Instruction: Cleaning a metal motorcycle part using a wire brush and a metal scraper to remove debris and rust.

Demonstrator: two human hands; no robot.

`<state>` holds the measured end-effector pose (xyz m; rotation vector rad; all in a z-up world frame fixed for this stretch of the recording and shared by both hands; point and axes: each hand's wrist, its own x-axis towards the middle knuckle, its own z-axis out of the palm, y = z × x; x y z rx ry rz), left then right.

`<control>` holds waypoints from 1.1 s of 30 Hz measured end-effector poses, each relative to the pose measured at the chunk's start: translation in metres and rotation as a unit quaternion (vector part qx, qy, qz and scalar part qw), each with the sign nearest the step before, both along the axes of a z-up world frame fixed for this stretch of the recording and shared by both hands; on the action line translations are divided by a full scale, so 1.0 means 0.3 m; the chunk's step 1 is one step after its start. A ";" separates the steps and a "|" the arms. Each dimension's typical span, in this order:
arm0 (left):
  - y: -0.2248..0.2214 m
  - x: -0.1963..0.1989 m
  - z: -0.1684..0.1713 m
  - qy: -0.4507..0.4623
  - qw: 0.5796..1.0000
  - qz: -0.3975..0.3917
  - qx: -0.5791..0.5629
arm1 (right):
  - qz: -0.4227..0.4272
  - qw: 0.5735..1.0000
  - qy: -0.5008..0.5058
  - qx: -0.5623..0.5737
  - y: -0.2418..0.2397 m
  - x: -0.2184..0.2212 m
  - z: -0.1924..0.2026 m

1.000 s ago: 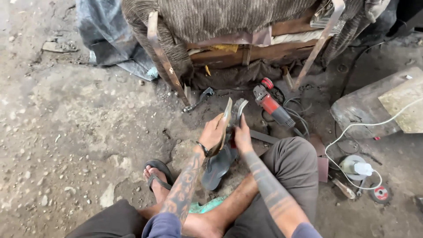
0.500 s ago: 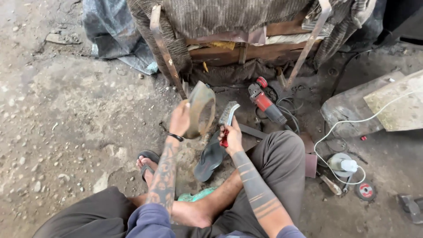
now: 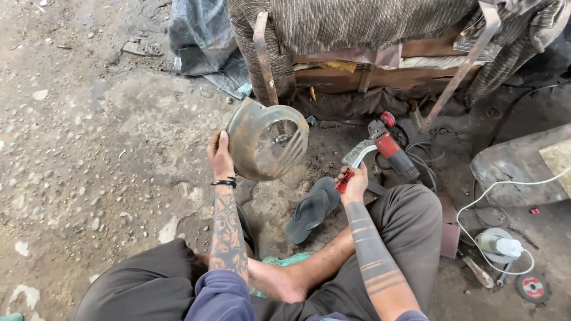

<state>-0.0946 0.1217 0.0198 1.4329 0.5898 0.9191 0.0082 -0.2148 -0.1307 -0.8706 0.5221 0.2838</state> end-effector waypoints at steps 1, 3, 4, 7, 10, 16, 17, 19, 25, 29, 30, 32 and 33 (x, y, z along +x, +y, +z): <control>-0.015 -0.008 0.049 -0.001 1.000 -0.001 0.000 | -0.001 1.000 -0.001 0.000 -0.002 0.005 -0.013; -0.048 -0.028 0.145 -0.072 0.995 0.005 -0.074 | -0.021 1.000 -0.002 0.003 -0.010 0.016 -0.036; -0.030 -0.023 0.137 -0.074 0.994 0.005 -0.076 | -0.021 1.000 -0.005 0.002 -0.009 0.012 -0.027; 0.005 -0.013 0.118 -0.129 0.989 0.010 -0.073 | -0.035 0.999 -0.019 0.005 -0.006 -0.007 -0.001; -0.006 0.012 0.123 -0.108 0.993 0.032 -0.032 | -0.038 0.998 -0.038 0.021 -0.001 -0.039 0.072; -0.098 0.030 0.124 -0.049 0.995 0.075 0.052 | 0.007 0.978 -0.192 -0.083 -0.007 -0.111 0.247; -0.140 0.018 0.184 -0.038 0.993 0.098 0.053 | 0.036 0.969 -0.215 -0.112 -0.012 -0.107 0.238; -0.155 0.027 0.162 -0.030 0.991 0.118 0.058 | 0.061 0.959 -0.239 -0.138 -0.015 -0.109 0.251; -0.208 0.022 0.193 0.020 0.971 0.191 0.145 | 0.080 0.934 -0.301 -0.174 -0.005 -0.144 0.332; -0.284 0.005 0.273 0.077 0.953 0.170 0.238 | 0.138 0.853 -0.371 -0.340 -0.029 -0.187 0.408; -0.293 0.006 0.272 0.100 0.950 0.155 0.251 | 0.166 0.812 -0.387 -0.405 -0.038 -0.202 0.440; -0.286 0.025 0.199 0.117 0.950 0.128 0.259 | 0.162 0.807 -0.379 -0.423 -0.049 -0.208 0.429; -0.277 0.037 0.166 0.128 0.949 0.106 0.267 | 0.157 0.800 -0.377 -0.440 -0.048 -0.207 0.425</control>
